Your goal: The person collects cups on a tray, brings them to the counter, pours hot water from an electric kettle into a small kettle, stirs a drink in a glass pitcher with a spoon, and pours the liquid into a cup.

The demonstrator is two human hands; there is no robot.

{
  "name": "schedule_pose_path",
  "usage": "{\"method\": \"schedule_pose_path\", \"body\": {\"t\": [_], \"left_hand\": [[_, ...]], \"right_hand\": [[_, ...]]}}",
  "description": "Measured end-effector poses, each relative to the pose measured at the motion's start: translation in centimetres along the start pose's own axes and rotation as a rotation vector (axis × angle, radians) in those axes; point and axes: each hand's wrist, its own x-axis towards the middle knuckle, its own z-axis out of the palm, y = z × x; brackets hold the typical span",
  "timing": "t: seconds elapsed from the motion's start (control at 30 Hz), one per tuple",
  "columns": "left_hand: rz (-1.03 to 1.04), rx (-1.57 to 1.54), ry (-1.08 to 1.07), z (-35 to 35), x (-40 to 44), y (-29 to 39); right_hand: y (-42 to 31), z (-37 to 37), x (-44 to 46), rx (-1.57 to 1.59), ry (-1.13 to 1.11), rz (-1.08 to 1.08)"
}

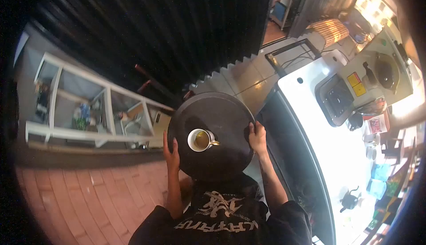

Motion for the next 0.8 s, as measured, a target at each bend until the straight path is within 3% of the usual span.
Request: {"method": "schedule_pose_path", "body": {"t": [0.07,0.23,0.37,0.43,0.5,0.8], "left_hand": [[0.015,0.006,-0.028,2.1,4.8,-0.8],[-0.016,0.024,-0.19,7.4,16.7,-0.8],[0.07,0.015,-0.364,11.1,25.8,2.5],[0.164,-0.046,-0.401,13.5,29.9,2.6],[0.062,0.03,-0.498,15.4,33.2,4.0],[0.196,0.083,-0.62,28.9,44.8,5.9]], "right_hand": [[-2.1,0.3,2.5,0.057,-0.016,0.13],[-2.0,2.8,9.5,0.068,0.191,0.101],[-6.0,5.0,12.6,0.206,0.398,0.154],[-8.0,5.1,14.4,0.234,0.399,0.139],[-11.7,4.8,15.4,0.19,0.362,0.361],[-8.1,6.6,26.5,0.23,0.625,0.298]]}}
